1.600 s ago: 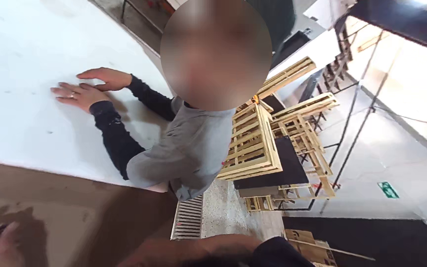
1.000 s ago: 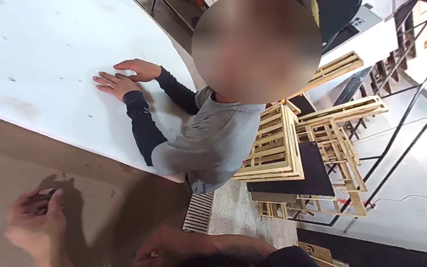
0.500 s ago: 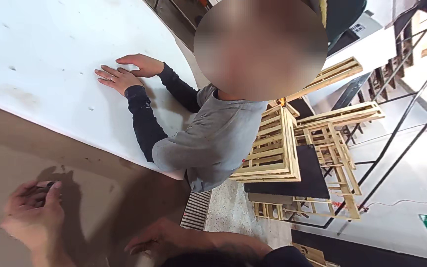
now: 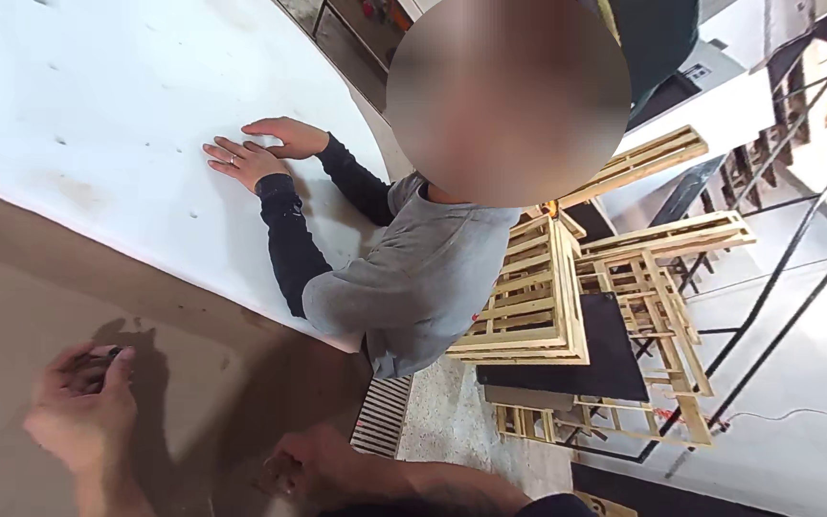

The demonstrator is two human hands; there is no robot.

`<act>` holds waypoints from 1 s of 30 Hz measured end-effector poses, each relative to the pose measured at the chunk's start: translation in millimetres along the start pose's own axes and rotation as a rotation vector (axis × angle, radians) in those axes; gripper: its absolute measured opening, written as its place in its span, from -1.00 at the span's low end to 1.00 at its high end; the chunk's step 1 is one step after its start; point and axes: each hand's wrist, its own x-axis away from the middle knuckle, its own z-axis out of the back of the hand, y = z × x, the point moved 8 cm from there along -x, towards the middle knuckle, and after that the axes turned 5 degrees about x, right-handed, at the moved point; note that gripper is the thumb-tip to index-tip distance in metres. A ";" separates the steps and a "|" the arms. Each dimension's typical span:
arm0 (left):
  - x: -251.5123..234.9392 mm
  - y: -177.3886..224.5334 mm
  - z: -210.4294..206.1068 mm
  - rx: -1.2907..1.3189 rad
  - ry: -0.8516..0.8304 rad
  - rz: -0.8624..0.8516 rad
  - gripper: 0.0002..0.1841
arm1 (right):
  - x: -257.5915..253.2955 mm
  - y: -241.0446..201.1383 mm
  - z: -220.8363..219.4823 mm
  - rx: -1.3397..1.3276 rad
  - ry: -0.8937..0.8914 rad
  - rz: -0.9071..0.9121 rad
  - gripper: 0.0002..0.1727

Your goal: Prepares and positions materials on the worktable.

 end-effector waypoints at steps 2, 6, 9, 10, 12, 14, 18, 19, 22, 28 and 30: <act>0.5 -0.4 -0.2 0.014 0.001 -0.002 -0.45 | 1.1 -1.2 -1.1 0.044 0.004 -0.038 -0.68; -0.8 -1.4 0.4 0.019 0.000 -0.001 -0.45 | 0.8 -10.1 -3.2 0.091 0.045 0.048 -0.62; -1.3 -2.7 -0.3 0.004 0.002 -0.001 -0.45 | -1.8 -12.5 -5.9 0.007 0.043 0.162 -0.71; -1.8 -3.1 -0.4 -0.002 0.004 -0.004 -0.44 | -2.1 -13.8 -5.0 -0.009 0.054 0.204 -0.73; -1.6 -3.3 -0.4 -0.010 0.004 -0.009 -0.44 | -0.8 -15.3 -4.4 -0.008 0.092 0.292 -0.77; -0.9 -2.5 -0.8 -0.010 0.004 -0.015 -0.44 | 0.6 -13.4 -5.4 0.007 0.110 0.340 -0.80; -1.4 -0.8 -4.3 -0.014 -0.002 -0.022 -0.42 | 4.1 -11.2 -5.8 0.070 0.078 0.357 -0.82; -1.6 0.3 -2.9 -0.018 0.005 -0.027 -0.43 | 4.3 -11.6 -7.0 0.085 0.062 0.366 -0.82; -1.0 3.7 -2.8 -0.029 0.020 -0.014 -0.45 | 4.8 -7.7 3.1 0.069 0.071 0.379 -0.79; -0.5 5.6 -2.8 -0.036 0.023 -0.022 -0.47 | 0.1 8.8 68.2 -0.132 0.188 0.186 -0.75; -1.1 6.4 -3.5 -0.056 0.042 -0.016 -0.47 | -15.1 -9.9 79.8 -0.191 0.142 0.253 -0.70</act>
